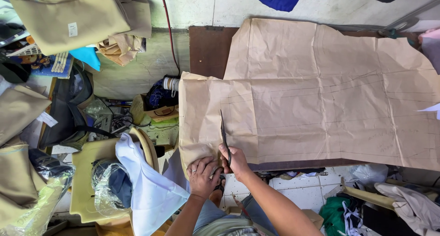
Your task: Cutting out a paper garment pattern using scissors on a workbench
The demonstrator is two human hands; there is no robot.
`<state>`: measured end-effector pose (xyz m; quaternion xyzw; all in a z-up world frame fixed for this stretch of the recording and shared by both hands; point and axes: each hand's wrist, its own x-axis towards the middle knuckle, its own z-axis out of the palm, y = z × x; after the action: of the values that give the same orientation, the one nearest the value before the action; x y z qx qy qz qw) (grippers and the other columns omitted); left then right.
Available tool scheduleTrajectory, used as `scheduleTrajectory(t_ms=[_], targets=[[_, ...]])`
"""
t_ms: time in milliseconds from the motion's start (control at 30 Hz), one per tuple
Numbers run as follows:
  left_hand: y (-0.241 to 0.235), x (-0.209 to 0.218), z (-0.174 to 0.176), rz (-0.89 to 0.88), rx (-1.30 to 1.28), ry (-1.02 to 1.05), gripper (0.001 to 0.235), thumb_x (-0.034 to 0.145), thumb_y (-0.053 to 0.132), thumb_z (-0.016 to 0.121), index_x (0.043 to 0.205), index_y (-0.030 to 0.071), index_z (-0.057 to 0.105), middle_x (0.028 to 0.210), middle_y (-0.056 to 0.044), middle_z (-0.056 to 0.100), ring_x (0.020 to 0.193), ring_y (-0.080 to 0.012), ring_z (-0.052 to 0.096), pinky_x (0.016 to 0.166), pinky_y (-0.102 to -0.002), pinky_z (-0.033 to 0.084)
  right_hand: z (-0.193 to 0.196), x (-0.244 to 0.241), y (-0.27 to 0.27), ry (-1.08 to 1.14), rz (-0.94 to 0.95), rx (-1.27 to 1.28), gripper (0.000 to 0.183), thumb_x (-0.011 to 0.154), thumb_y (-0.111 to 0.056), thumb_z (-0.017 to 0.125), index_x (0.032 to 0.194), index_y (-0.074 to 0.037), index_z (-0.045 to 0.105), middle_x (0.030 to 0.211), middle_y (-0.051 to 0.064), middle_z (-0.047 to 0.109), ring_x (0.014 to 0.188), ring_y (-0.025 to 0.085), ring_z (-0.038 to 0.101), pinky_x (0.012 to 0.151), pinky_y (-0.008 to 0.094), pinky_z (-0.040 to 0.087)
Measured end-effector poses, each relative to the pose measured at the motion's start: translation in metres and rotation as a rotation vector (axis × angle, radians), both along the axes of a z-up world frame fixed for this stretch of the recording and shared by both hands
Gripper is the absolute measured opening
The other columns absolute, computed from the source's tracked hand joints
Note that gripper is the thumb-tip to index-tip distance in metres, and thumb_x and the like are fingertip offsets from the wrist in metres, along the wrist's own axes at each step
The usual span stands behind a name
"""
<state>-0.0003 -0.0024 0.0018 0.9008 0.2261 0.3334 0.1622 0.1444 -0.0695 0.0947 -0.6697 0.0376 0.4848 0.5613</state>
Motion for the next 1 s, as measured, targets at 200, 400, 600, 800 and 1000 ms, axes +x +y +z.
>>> scheduleTrajectory(t_ms=[200, 400, 600, 800, 1000], targets=[[0.001, 0.002, 0.001, -0.001, 0.014, 0.002, 0.023, 0.09, 0.038, 0.073, 0.112, 0.029, 0.075, 0.117, 0.012, 0.067, 0.105, -0.0163, 0.058, 0.096, -0.04, 0.035, 0.009, 0.006, 0.012, -0.008, -0.014, 0.009, 0.051, 0.098, -0.044, 0.067, 0.071, -0.002, 0.057, 0.051, 0.009, 0.052, 0.034, 0.017, 0.044, 0.036, 0.029, 0.035], [0.001, 0.002, 0.002, 0.015, 0.031, -0.006, 0.021, 0.091, 0.039, 0.073, 0.109, 0.03, 0.075, 0.116, 0.012, 0.067, 0.105, -0.0165, 0.059, 0.098, -0.041, 0.037, 0.004, 0.009, 0.02, -0.004, -0.058, 0.02, 0.05, 0.096, -0.045, 0.069, 0.072, -0.004, 0.055, 0.052, 0.01, 0.053, 0.034, 0.018, 0.044, 0.035, 0.03, 0.034], [0.002, 0.0, 0.001, 0.001, 0.022, 0.007, 0.022, 0.092, 0.04, 0.072, 0.111, 0.031, 0.074, 0.119, 0.013, 0.067, 0.104, -0.0163, 0.059, 0.096, -0.041, 0.037, -0.007, 0.008, 0.02, -0.039, -0.061, 0.018, 0.049, 0.097, -0.042, 0.069, 0.07, -0.004, 0.054, 0.052, 0.01, 0.052, 0.034, 0.018, 0.044, 0.035, 0.03, 0.033], [0.002, 0.002, -0.003, 0.013, 0.04, -0.004, 0.022, 0.091, 0.04, 0.074, 0.11, 0.031, 0.074, 0.117, 0.013, 0.067, 0.106, -0.0158, 0.059, 0.098, -0.04, 0.037, -0.01, 0.009, 0.021, -0.015, -0.084, -0.031, 0.048, 0.094, -0.041, 0.076, 0.068, -0.008, 0.053, 0.053, 0.009, 0.054, 0.036, 0.018, 0.043, 0.035, 0.03, 0.031], [0.002, 0.001, -0.003, 0.009, 0.042, -0.006, 0.023, 0.09, 0.041, 0.074, 0.11, 0.03, 0.074, 0.117, 0.012, 0.066, 0.106, -0.0165, 0.059, 0.098, -0.042, 0.038, 0.004, 0.012, 0.023, 0.002, -0.115, -0.049, 0.049, 0.093, -0.037, 0.079, 0.066, -0.008, 0.051, 0.052, 0.01, 0.051, 0.036, 0.019, 0.041, 0.033, 0.03, 0.031]])
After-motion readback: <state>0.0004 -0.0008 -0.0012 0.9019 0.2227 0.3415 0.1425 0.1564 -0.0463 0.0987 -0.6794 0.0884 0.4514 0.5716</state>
